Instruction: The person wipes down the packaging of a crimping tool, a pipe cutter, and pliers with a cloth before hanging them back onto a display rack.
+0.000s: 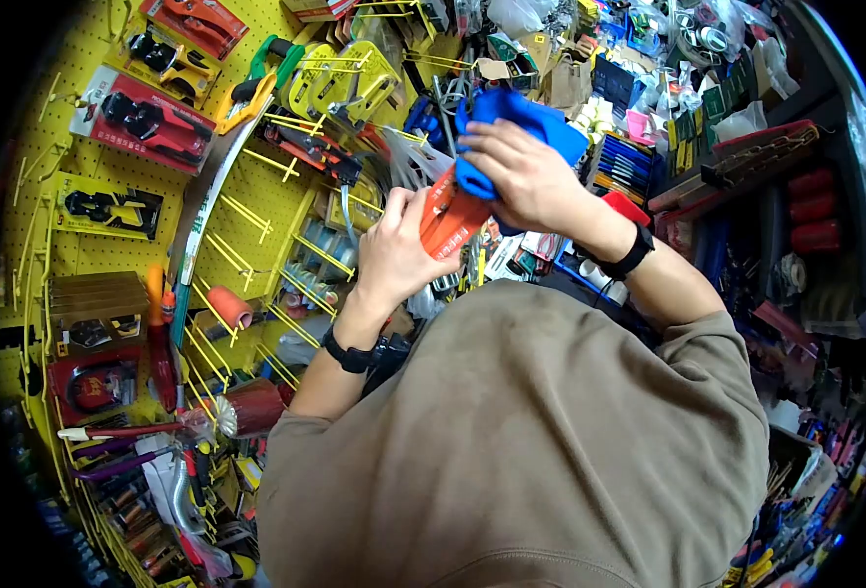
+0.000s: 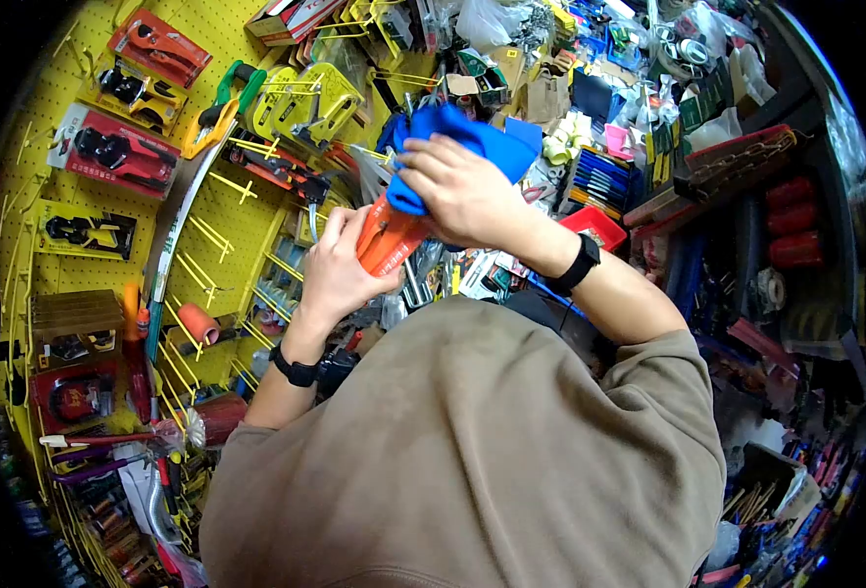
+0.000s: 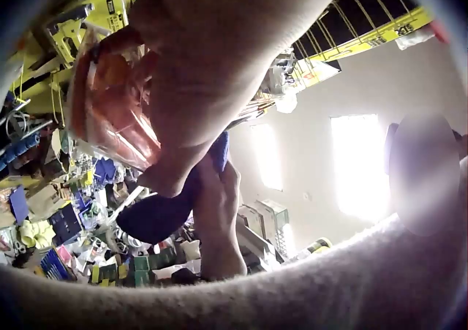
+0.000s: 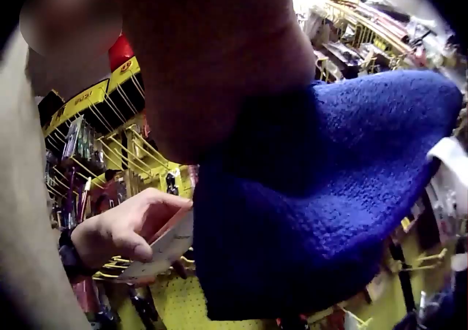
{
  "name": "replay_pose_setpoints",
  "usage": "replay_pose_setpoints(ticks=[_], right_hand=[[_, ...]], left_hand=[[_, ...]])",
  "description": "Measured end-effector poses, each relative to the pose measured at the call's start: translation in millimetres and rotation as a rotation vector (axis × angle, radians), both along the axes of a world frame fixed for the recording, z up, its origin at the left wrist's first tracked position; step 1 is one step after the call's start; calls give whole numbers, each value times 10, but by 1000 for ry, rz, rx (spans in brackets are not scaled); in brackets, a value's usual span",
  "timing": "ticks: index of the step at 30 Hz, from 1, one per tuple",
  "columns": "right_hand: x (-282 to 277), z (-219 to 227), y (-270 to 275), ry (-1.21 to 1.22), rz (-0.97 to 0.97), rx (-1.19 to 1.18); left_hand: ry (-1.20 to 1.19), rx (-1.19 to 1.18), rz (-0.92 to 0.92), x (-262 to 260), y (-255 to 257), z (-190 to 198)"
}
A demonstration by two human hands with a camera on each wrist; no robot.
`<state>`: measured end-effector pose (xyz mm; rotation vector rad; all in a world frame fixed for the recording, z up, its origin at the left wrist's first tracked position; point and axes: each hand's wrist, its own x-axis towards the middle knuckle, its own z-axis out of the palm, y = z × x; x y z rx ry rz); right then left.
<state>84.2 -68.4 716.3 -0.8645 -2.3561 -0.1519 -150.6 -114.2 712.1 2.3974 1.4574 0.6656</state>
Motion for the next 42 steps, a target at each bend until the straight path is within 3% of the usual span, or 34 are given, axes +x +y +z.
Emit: replay_pose_setpoints(ticks=[5,7,9,11,13,14,15,17,21,25,27,28,29,31,32,33,35,38,42], right_hand=[[-36,-112,-157,93,132,-88],[62,-136,-124,4,159,-106],[177,-52,-84,-18,37,-124],[323,-18,-14,-121,-201,-101],[392,-14,8,218,-212,-698],[425,-66,32,367,-99,-964],[420,-174,23,365,-103,-967],[344,-311,-18,667,64,-927],[354,-526,-19,909,-149,-1117],[367,-634,-40,1094,-193,-1204],[390,-652,-79,1374,-162,-1189],[420,-722,-74,1444,-162,-1159],[411,-670,-109,1513,-132,-1173],[326,-676,-186,1631,-53,-1149],[243,-650,-235,1677,-41,-1149],[195,-665,-275,1636,1,-1188],[-48,-486,-431,1631,-6,-1233],[-94,-588,-560,1343,146,-1491],[-40,-470,-630,973,246,-1501]], left_hand=[[38,-19,-16,40,-48,-41],[45,-9,0,35,-63,-66],[39,26,-29,26,-68,-24],[31,39,-40,27,-79,4],[72,-15,-20,22,-98,9],[59,71,-57,22,-83,-17],[55,67,-59,31,-83,-31],[87,90,-73,47,-98,-56],[85,93,-140,24,-123,-83],[97,-12,-138,10,-96,-40],[-109,287,-86,-67,8,-89],[-311,278,9,-89,6,-75],[-325,397,116,-136,21,-30],[-865,218,131,-177,130,-269],[-1071,-16,-4,-165,168,-333],[-1104,-261,-98,-195,156,-483],[-1251,-622,-116,-22,10,-545],[-1283,-384,-404,200,11,-396],[-1600,-581,-304,267,-115,-214]])
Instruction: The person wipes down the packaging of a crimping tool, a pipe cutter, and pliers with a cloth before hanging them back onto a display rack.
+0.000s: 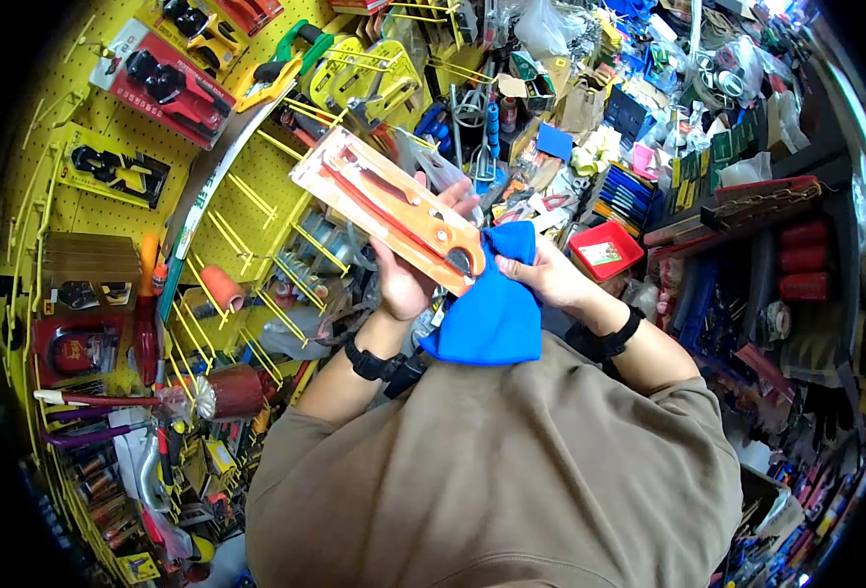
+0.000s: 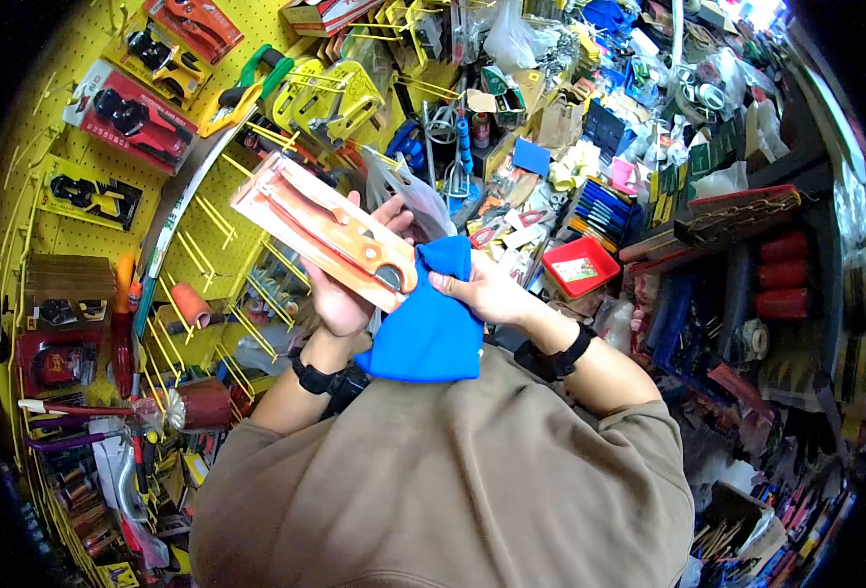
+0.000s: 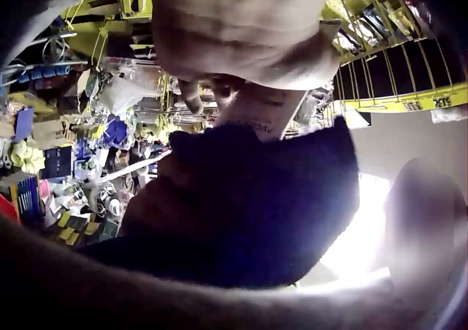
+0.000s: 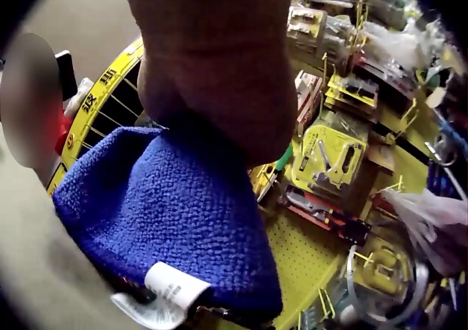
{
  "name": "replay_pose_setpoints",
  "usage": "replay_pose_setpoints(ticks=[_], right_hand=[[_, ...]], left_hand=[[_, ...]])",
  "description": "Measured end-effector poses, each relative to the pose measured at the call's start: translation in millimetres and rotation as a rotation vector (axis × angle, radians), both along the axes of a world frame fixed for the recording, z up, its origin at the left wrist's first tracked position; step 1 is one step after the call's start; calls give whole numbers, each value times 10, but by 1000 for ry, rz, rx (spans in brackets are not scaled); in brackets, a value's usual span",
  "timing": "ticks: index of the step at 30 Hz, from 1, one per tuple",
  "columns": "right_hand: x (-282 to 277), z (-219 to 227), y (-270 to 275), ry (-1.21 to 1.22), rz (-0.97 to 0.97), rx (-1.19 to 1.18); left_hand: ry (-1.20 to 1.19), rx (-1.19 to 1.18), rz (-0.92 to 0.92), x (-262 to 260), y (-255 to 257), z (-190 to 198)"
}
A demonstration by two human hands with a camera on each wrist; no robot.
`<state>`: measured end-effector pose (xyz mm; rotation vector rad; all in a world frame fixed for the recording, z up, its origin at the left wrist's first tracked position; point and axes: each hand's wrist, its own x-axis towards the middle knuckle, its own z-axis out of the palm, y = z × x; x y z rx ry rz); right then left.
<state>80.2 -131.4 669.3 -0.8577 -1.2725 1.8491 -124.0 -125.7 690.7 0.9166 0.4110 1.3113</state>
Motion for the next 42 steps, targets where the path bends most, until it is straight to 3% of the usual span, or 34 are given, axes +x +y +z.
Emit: replay_pose_setpoints(ticks=[3,5,7,10,11,13,15,18,20,23,25,26,27,29,30,33,35,37,38,39,41,42], right_hand=[[138,212,69,-150,84,115],[306,546,181,-556,153,481],[407,481,319,-533,-251,677],[309,821,421,-398,-338,823],[206,861,466,-356,-361,924],[47,816,613,-455,-285,1146],[-195,736,692,-346,-263,1131],[-345,576,688,-194,-224,990],[-331,533,598,-128,-212,903],[-290,530,395,-88,-208,857],[-197,534,237,-173,-34,709],[-194,500,178,-163,-48,751],[-131,548,90,-199,20,594],[-60,446,79,-290,13,982],[-22,427,68,-289,13,1031],[124,634,39,-287,138,957],[238,704,92,-255,168,922],[364,806,131,-266,132,528],[353,744,154,-265,-109,465],[263,742,263,-80,-300,564],[172,987,406,-149,-308,826],[141,1054,473,-246,-208,948]], left_hand=[[-181,-129,-14,-26,4,56],[-312,-128,-88,-90,58,50],[-192,-164,-58,-132,87,27],[-87,-173,-148,-96,5,23],[-91,-139,-268,-53,5,46],[5,-235,-107,207,-154,219],[253,16,-318,59,-60,-96],[328,20,-270,-23,-72,135],[341,-115,-95,-1,-85,304],[344,-120,-90,-108,-164,174],[373,-44,-214,-241,-235,68],[372,-26,-217,-285,-289,-17],[372,-6,-220,-318,-336,-101],[224,-101,-268,-251,-379,68],[247,-140,-355,-353,-373,13],[305,-146,-315,-442,-372,-191],[253,-115,-415,-414,-320,-110],[214,-124,-507,-324,-301,18],[227,-128,-527,-308,-287,73],[197,-153,-523,-266,-295,93],[213,-139,-540,-199,-295,152],[212,-140,-545,-168,-296,141]])
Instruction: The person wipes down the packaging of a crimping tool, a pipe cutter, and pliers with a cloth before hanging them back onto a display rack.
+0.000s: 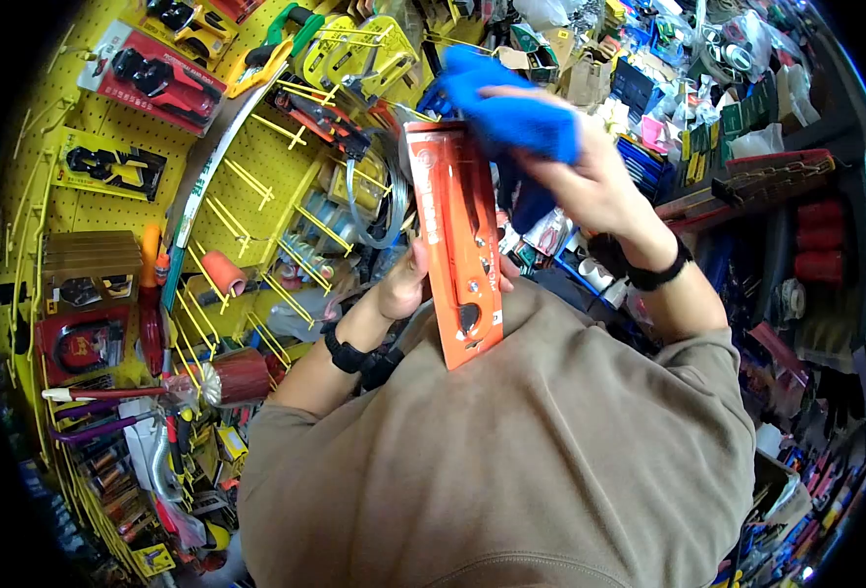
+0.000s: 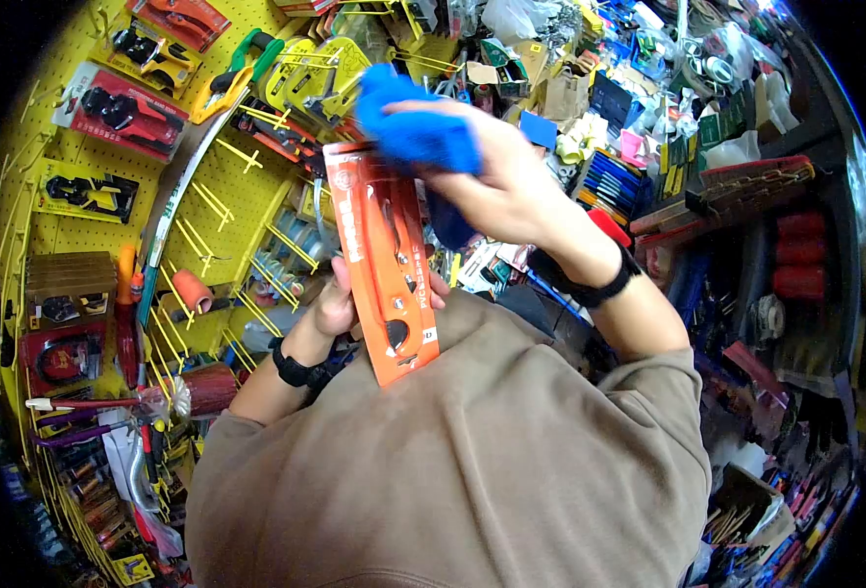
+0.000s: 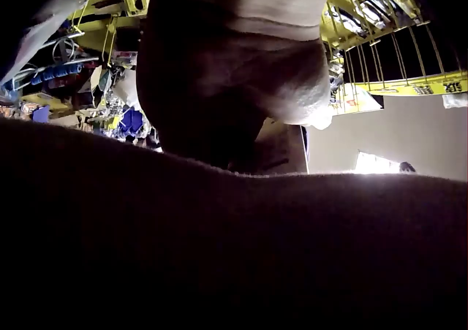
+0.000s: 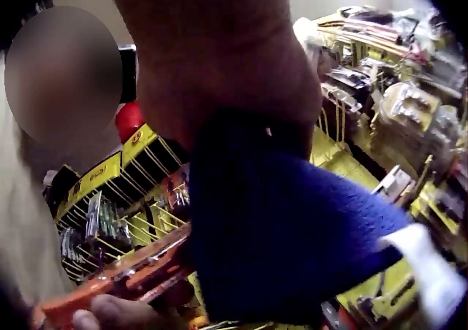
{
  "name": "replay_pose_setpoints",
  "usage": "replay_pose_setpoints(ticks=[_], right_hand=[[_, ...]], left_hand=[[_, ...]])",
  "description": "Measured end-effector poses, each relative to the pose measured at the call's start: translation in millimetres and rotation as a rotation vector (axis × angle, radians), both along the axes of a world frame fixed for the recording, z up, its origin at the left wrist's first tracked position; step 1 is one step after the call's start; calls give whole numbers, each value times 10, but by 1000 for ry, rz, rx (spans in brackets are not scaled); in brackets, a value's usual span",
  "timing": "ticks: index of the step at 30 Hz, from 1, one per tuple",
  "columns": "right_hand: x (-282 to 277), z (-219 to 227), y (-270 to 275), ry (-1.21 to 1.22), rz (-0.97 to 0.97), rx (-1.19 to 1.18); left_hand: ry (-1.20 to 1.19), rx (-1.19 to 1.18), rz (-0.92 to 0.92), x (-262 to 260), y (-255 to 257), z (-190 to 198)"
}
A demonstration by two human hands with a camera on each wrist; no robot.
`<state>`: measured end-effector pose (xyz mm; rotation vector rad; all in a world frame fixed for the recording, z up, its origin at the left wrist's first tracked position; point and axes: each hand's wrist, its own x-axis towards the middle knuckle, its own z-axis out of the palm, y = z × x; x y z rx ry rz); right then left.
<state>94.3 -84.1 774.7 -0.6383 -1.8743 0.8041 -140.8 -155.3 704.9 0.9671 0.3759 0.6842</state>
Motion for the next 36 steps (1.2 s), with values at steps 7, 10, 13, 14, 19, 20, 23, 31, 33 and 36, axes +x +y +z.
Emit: replay_pose_setpoints(ticks=[7,10,13,14,19,20,23,31,33,36], right_hand=[[-354,26,22,-177,262,313],[-337,-21,-46,-118,250,383],[-400,-254,-260,-174,346,531],[-390,-271,-381,-213,316,531],[-231,-340,-513,-341,362,446],[-209,-364,-528,-351,377,423],[-138,-428,-599,-350,371,412],[-9,-571,-888,-162,803,144],[136,-493,-766,-24,881,-161],[384,-514,-623,210,315,-322]], left_hand=[[4,46,-166,-13,57,-40],[-25,-23,-102,-24,-20,-72],[108,-43,149,-217,-115,-272],[149,-187,108,-221,-131,-110],[-188,-223,-10,-203,-254,-453],[-270,-235,-43,-202,-286,-490],[-266,-306,1,-216,-352,-499],[-226,-406,-80,-217,-258,-290],[-125,-389,-28,-177,-312,-294],[24,-247,-110,-129,-199,-296]])
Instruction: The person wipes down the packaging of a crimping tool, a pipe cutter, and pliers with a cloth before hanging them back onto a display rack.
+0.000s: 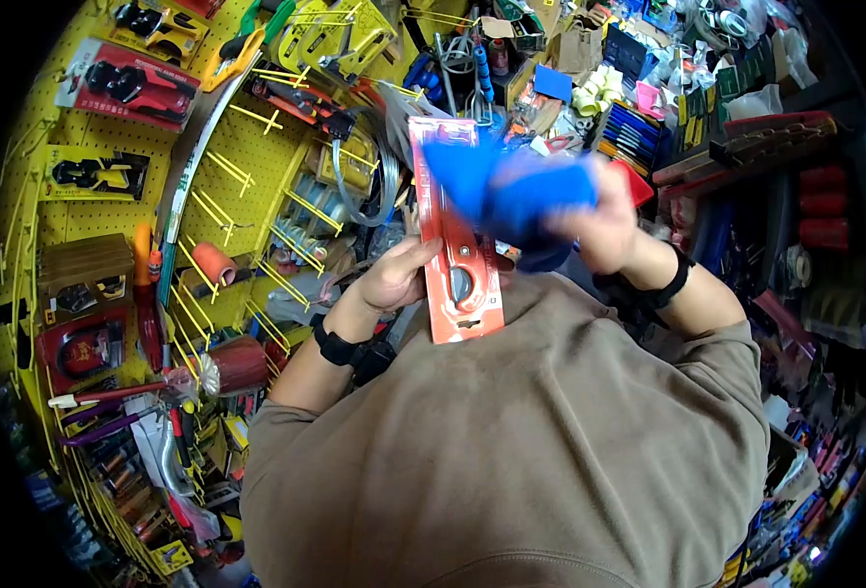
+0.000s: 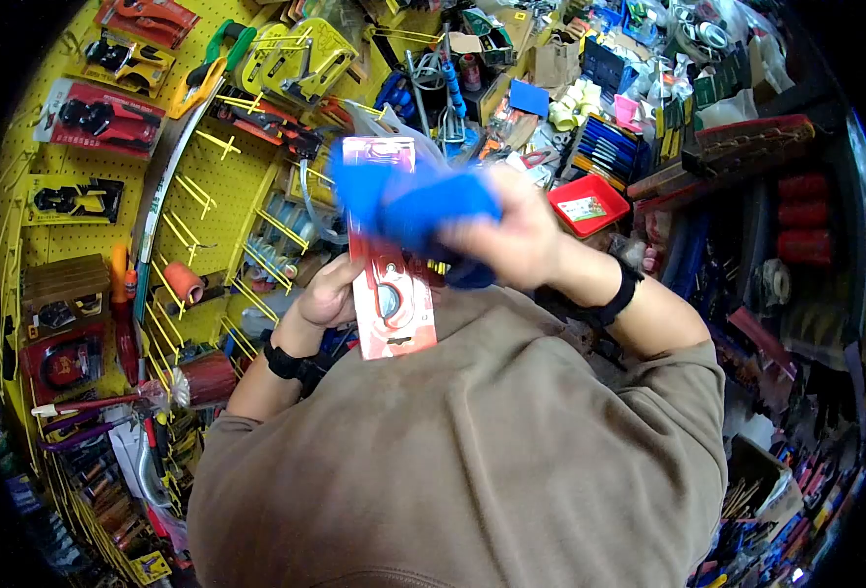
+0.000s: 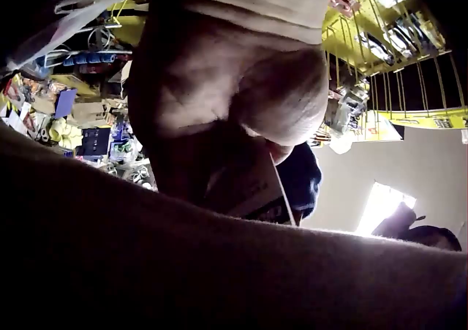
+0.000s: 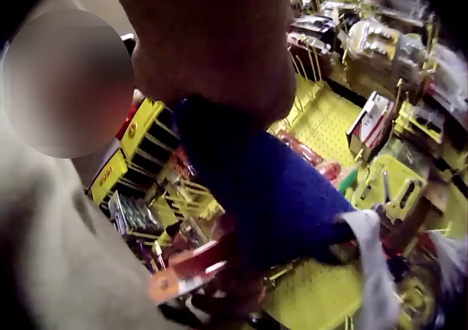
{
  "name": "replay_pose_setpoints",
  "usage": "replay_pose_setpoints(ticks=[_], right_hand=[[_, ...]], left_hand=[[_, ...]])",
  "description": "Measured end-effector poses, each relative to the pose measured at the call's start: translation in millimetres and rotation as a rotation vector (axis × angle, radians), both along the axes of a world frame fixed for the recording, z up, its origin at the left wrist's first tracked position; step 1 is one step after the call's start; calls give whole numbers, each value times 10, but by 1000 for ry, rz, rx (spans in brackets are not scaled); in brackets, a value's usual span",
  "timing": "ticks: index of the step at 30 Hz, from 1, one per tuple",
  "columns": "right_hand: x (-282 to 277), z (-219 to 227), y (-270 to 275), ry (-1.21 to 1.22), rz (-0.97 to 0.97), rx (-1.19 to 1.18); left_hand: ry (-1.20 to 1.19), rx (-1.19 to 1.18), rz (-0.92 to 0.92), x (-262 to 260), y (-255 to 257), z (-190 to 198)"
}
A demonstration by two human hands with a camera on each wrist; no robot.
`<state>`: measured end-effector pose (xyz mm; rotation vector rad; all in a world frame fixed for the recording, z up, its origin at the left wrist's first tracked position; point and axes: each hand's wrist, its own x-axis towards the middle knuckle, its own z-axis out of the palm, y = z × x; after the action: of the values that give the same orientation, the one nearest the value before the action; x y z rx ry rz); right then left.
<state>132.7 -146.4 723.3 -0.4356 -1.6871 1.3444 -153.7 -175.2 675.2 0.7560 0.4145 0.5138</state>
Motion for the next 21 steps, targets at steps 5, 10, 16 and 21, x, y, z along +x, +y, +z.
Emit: replay_pose_setpoints(ticks=[5,10,16,21], right_hand=[[-246,275,389,-349,-580,650],[-411,-66,256,-393,-253,652],[-451,-147,34,-329,60,702],[-377,-155,134,-81,389,613]], left_hand=[[-5,120,-64,207,22,277],[-79,-121,414,284,114,276],[-286,-291,433,-30,418,-103],[-42,-166,624,68,404,265]])
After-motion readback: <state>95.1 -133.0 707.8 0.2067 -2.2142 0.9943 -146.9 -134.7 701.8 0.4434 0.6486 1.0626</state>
